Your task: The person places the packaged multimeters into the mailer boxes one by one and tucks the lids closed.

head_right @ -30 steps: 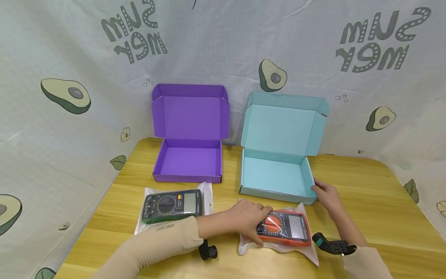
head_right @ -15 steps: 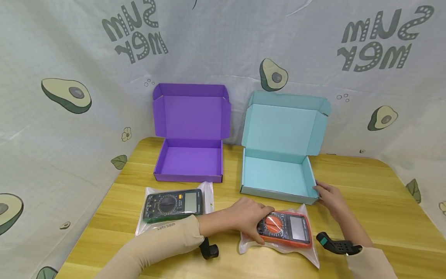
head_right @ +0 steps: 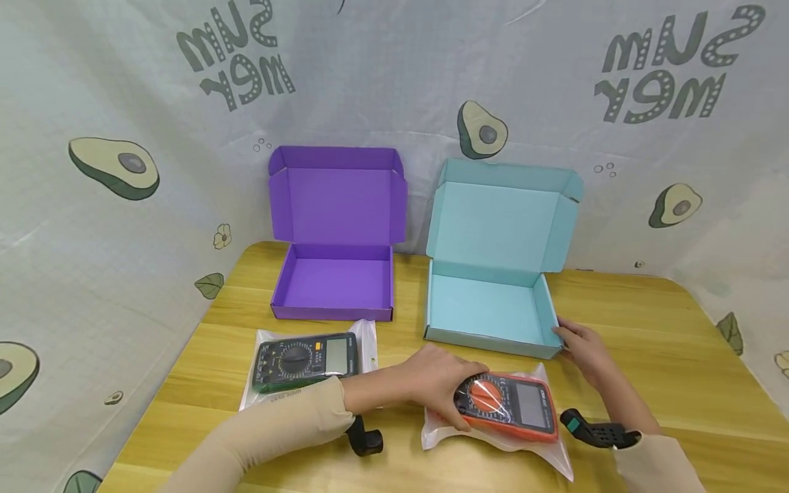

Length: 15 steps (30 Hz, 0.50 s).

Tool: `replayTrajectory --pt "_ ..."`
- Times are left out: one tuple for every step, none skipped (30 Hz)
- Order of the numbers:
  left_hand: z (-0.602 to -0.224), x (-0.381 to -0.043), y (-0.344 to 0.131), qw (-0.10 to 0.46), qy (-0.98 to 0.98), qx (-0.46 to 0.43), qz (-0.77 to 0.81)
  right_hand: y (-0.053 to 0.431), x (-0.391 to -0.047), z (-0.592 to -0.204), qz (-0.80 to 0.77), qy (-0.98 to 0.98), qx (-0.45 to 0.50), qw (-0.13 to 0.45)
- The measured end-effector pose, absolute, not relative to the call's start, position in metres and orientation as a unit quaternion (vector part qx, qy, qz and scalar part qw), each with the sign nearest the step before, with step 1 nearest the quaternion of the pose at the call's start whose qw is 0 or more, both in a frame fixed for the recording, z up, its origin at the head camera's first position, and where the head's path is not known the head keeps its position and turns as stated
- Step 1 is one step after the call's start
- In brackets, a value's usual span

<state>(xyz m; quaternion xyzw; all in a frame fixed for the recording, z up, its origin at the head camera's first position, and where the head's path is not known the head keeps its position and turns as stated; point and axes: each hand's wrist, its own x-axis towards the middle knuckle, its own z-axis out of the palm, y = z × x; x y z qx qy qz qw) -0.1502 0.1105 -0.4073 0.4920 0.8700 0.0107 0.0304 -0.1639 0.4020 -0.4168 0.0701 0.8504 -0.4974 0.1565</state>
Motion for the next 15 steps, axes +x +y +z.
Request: replayTrajectory --pt "-0.403 -0.15 0.109 0.033 0.87 0.492 0.013 0.402 -0.164 -0.417 -0.496 0.851 0.07 0.158" --pt "-0.398 -0.15 0.108 0.036 0.87 0.492 0.016 0.402 -0.164 -0.417 -0.496 0.851 0.07 0.159" --pt "-0.394 -0.151 0.107 0.034 0.87 0.492 0.015 0.403 -0.164 -0.417 -0.496 0.85 0.071 0.16" --pt "-0.39 -0.151 0.106 0.032 0.87 0.492 0.015 0.403 -0.164 -0.417 -0.497 0.85 0.069 0.16" --pt "-0.386 -0.152 0.105 0.031 0.87 0.491 0.015 0.403 -0.164 -0.417 -0.496 0.851 0.068 0.16" --pt "-0.383 -0.153 0.104 0.029 0.871 0.491 0.015 0.403 -0.164 -0.417 -0.496 0.851 0.067 0.16" --pt "-0.38 -0.153 0.103 0.027 0.871 0.49 0.015 0.403 -0.164 -0.417 -0.496 0.851 0.067 0.16" --pt "-0.378 -0.154 0.102 0.027 0.872 0.488 0.017 0.403 -0.163 -0.417 -0.498 0.85 0.065 0.16" --pt "-0.377 -0.155 0.101 0.026 0.873 0.487 0.016 0.403 -0.163 -0.417 -0.497 0.85 0.067 0.16" --pt "-0.375 -0.155 0.1 0.028 0.874 0.485 0.018 0.403 -0.163 -0.417 -0.496 0.85 0.068 0.163" --pt "-0.374 -0.156 0.099 0.029 0.875 0.484 0.019 0.403 -0.163 -0.417 -0.494 0.851 0.071 0.164" --pt "-0.373 -0.157 0.098 0.029 0.875 0.483 0.019 0.403 -0.163 -0.417 -0.495 0.85 0.072 0.166" --pt "-0.373 -0.157 0.098 0.03 0.876 0.482 0.019 0.403 -0.163 -0.416 -0.495 0.849 0.074 0.168" --pt "-0.372 -0.158 0.097 0.03 0.876 0.482 0.02 0.403 -0.163 -0.416 -0.494 0.849 0.075 0.169" --pt "-0.371 -0.159 0.097 0.03 0.875 0.482 0.021 0.402 -0.163 -0.416 -0.494 0.849 0.077 0.171"
